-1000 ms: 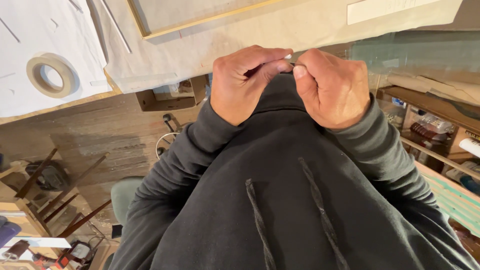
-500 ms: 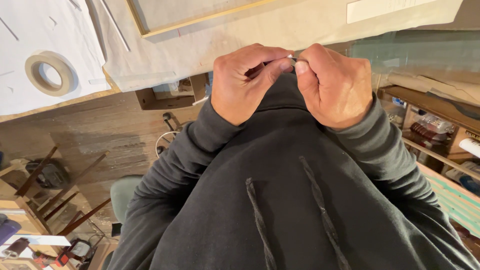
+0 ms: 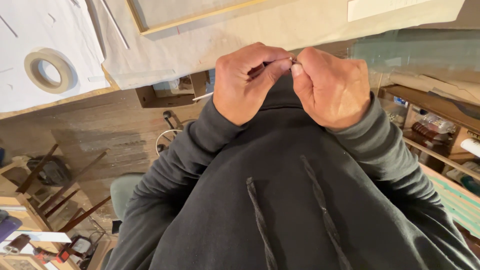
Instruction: Applying plastic spacers to the inside edge of a picture frame for artwork preparation.
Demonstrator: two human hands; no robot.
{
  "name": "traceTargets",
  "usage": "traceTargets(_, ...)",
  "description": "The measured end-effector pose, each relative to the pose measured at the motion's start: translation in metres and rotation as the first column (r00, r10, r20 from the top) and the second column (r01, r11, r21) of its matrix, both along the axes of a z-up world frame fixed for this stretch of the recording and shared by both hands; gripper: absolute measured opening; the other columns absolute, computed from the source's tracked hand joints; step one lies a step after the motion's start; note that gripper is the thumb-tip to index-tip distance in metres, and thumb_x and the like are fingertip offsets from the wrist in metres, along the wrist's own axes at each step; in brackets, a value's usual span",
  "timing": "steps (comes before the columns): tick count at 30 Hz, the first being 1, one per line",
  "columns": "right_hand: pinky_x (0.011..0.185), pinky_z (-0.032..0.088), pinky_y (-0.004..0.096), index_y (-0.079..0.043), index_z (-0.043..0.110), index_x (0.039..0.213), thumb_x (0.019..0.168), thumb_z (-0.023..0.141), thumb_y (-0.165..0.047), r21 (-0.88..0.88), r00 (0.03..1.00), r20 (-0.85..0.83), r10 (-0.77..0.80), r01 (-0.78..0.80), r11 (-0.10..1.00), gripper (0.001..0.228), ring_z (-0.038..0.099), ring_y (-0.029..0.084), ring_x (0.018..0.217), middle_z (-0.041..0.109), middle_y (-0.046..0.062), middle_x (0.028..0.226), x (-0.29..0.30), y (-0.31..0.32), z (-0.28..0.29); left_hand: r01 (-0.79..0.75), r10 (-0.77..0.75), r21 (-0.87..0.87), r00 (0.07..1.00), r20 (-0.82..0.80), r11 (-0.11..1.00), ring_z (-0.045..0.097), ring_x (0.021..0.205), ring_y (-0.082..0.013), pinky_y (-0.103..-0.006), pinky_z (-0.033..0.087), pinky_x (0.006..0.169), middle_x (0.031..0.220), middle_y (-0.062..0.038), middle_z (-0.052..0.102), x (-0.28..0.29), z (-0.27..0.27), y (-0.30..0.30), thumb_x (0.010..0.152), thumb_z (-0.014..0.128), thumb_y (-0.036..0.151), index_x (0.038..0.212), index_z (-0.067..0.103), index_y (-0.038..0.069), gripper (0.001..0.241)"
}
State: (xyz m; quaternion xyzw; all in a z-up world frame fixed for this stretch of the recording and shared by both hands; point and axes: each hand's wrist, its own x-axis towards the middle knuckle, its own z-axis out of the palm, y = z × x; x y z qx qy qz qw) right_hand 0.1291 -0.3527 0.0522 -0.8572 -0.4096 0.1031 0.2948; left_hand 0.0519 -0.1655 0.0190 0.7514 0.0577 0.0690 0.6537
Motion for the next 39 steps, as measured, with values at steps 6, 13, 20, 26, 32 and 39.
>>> traceTargets(6, 0.058, 0.043, 0.042, -0.002, 0.054, 0.095, 0.111, 0.066, -0.009, -0.002, 0.999, 0.033, 0.013, -0.013, 1.0, 0.021, 0.058, 0.034, 0.065, 0.056, 0.013, 0.077, 0.001, -0.004, 0.001, 0.053, -0.062, -0.181, 0.997, -0.045, 0.982, 0.071, 0.09, -0.0116, -0.0265, 0.058, 0.083, 0.101, -0.007, 0.077, 0.0, -0.004, -0.001, 0.105, 0.072, 0.008, 0.114, 0.075, 0.001, 0.012)
traceTargets(13, 0.063, 0.048, 0.038, -0.003, 0.061, 0.097, 0.102, 0.07, -0.006, -0.018, 0.959, 0.283, 0.031, -0.027, 0.999, 0.012, 0.063, 0.029, 0.073, 0.061, 0.008, 0.086, 0.0, -0.003, 0.006, -0.021, 0.005, -0.17, 0.995, -0.095, 0.985, 0.075, 0.09, -0.0109, -0.0242, 0.06, 0.083, 0.1, -0.008, 0.079, -0.003, 0.007, -0.008, 0.104, 0.073, 0.01, 0.115, 0.075, 0.001, 0.015)
traceTargets(20, 0.071, 0.052, 0.029, 0.0, 0.058, 0.107, 0.115, 0.052, -0.009, 0.19, 0.934, -0.323, -0.15, 0.219, 0.957, 0.013, 0.066, 0.014, 0.077, 0.066, 0.006, 0.09, -0.003, -0.011, -0.002, -0.08, -0.002, -0.274, 0.958, -0.287, 0.958, 0.055, 0.064, -0.0047, -0.0214, 0.048, 0.059, 0.094, -0.007, 0.081, 0.002, 0.0, -0.007, 0.103, 0.07, 0.01, 0.119, 0.075, 0.0, 0.019)
traceTargets(26, 0.067, 0.049, 0.022, 0.003, 0.054, 0.111, 0.122, 0.041, -0.013, 0.255, 0.71, -0.702, -0.057, 0.325, 0.91, 0.023, 0.057, 0.009, 0.074, 0.066, 0.009, 0.093, 0.006, -0.016, -0.019, 0.066, -0.148, -0.397, 0.973, -0.178, 0.915, 0.056, 0.076, -0.0041, -0.0211, 0.051, 0.068, 0.109, -0.005, 0.077, -0.003, -0.014, -0.003, 0.112, 0.055, 0.006, 0.142, 0.063, -0.001, 0.032)
traceTargets(32, 0.064, 0.047, 0.023, 0.003, 0.054, 0.107, 0.122, 0.041, -0.014, 0.19, 0.641, -0.761, -0.102, 0.37, 0.909, 0.026, 0.054, 0.008, 0.067, 0.062, 0.008, 0.082, 0.01, -0.02, -0.023, 0.012, -0.187, -0.619, 0.958, -0.218, 0.785, 0.054, 0.074, -0.0061, -0.0216, 0.047, 0.063, 0.11, -0.008, 0.076, -0.001, -0.02, -0.002, 0.112, 0.055, 0.005, 0.142, 0.062, -0.004, 0.032)
traceTargets(39, 0.065, 0.05, 0.02, 0.002, 0.059, 0.12, 0.117, 0.057, -0.013, 0.263, 0.618, -0.785, -0.029, 0.375, 0.889, 0.015, 0.064, 0.006, 0.076, 0.068, 0.006, 0.092, 0.014, -0.015, -0.024, -0.017, -0.248, -0.756, 0.939, -0.236, 0.654, 0.057, 0.07, -0.009, -0.0216, 0.044, 0.058, 0.11, -0.015, 0.077, 0.004, -0.024, 0.0, 0.112, 0.054, 0.005, 0.131, 0.058, -0.006, 0.023)
